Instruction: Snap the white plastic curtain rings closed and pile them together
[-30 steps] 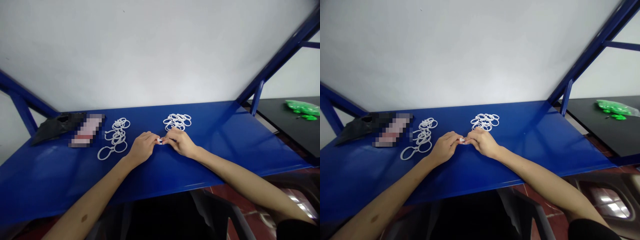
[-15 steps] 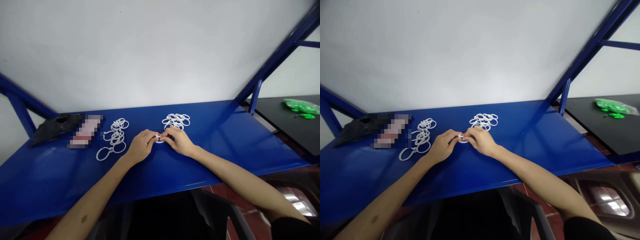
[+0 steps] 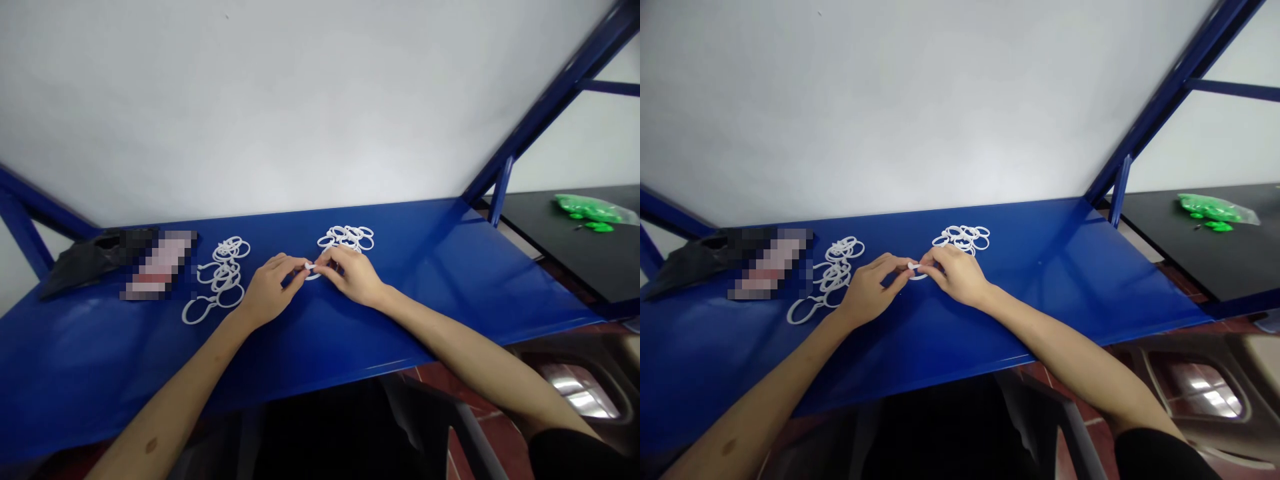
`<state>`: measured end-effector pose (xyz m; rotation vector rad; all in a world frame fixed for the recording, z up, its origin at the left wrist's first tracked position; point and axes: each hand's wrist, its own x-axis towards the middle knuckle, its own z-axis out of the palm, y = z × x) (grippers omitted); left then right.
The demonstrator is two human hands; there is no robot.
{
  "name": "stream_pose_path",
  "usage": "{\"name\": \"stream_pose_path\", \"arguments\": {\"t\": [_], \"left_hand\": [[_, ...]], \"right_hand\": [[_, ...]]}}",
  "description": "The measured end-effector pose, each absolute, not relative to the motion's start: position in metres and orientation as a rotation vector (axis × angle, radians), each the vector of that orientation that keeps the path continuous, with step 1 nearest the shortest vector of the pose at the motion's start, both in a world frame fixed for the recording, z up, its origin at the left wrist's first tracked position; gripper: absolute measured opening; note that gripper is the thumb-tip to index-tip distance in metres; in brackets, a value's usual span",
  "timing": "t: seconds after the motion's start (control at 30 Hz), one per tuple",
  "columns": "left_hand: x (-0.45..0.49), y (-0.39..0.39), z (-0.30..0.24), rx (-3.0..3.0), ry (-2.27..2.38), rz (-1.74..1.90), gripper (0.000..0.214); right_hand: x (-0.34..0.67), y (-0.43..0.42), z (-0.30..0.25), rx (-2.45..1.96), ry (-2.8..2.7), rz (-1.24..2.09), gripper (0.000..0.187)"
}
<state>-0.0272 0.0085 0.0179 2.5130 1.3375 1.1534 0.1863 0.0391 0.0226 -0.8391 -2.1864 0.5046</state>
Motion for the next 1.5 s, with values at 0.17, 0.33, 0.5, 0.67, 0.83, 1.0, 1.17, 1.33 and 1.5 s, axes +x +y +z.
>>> {"name": "stream_pose_path", "arguments": {"t": [0.17, 0.33, 0.5, 0.67, 0.83, 1.0, 1.17, 1.33, 1.5], "left_hand": [[-0.026, 0.008, 0.016, 2.487, 1.322, 1.166, 0.017], [-0.022, 0.006, 0.008, 2.443, 1.293, 1.235, 0.017], [-0.019, 0.004, 0.013, 2.385, 1.281, 1.213, 0.018], [-0.019, 0.005, 0.026, 2.26, 1.388, 1.241, 0.017], [-0.019, 0.006, 0.027, 2.165, 1.424, 1.189, 0.014], [-0.022, 0.006, 0.026, 2.195, 1.39, 1.174, 0.014], [-0.024, 0.008, 0.022, 2.274, 1.365, 1.154, 0.015], [-0.025, 0.009, 0.016, 2.36, 1.359, 1.131, 0.016], [-0.021, 0.004, 0.01, 2.413, 1.36, 1.142, 0.016]], "right_hand": [[0.186, 0.04, 0.018, -0.808, -2.167, 0.549, 0.013], [0.187, 0.038, 0.015, -0.702, -2.1, 0.632, 0.014], [0.186, 0.033, 0.019, -0.724, -2.084, 0.669, 0.014], [0.175, 0.031, 0.024, -0.865, -1.95, 0.705, 0.013], [0.169, 0.03, 0.021, -0.897, -1.894, 0.752, 0.016], [0.173, 0.031, 0.019, -0.896, -1.906, 0.747, 0.017], [0.18, 0.035, 0.018, -0.868, -1.98, 0.644, 0.012], [0.182, 0.036, 0.016, -0.826, -2.075, 0.586, 0.012], [0.187, 0.036, 0.012, -0.732, -2.133, 0.513, 0.013]]}}
